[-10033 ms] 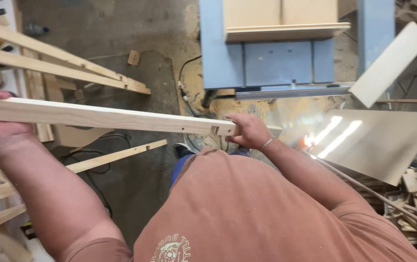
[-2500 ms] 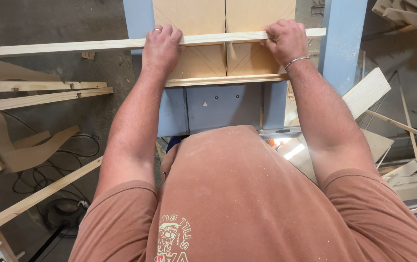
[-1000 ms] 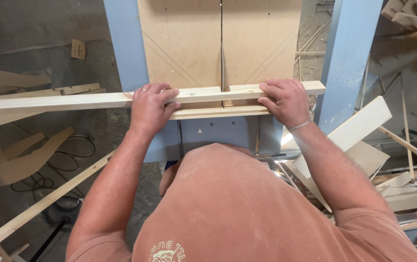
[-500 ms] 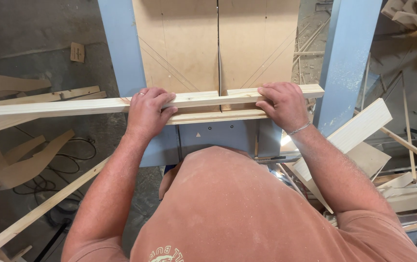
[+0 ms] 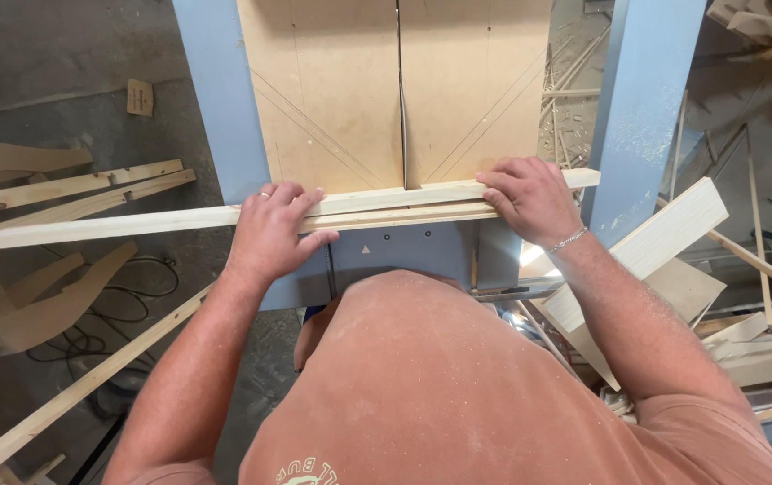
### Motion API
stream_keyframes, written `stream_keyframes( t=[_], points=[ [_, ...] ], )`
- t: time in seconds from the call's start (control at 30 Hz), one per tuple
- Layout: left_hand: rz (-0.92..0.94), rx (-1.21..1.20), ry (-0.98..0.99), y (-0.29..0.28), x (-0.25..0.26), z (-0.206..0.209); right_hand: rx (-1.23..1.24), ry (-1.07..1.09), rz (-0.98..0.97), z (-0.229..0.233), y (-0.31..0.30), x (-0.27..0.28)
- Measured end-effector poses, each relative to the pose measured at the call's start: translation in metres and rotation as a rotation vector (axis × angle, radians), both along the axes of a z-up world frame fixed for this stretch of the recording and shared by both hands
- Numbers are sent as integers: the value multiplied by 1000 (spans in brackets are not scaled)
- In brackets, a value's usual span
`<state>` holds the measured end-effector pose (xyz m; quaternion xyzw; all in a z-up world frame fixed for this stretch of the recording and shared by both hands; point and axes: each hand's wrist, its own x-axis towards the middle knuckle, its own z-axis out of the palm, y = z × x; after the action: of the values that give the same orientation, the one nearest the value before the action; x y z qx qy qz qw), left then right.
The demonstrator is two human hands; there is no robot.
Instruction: Cutting wooden slats using a table saw and a crosscut sled
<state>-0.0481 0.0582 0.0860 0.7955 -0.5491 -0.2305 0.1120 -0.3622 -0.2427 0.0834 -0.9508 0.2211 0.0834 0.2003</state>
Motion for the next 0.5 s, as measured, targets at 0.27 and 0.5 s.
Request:
stream_keyframes(
  t=[0.27,0.5],
  points=[
    [-54,-29,-93,5,0,1,-37,-20,67,-2,13,-10],
    [-114,-87,-320,29,3,-45,-223,-167,70,-40,15,-23]
  ],
)
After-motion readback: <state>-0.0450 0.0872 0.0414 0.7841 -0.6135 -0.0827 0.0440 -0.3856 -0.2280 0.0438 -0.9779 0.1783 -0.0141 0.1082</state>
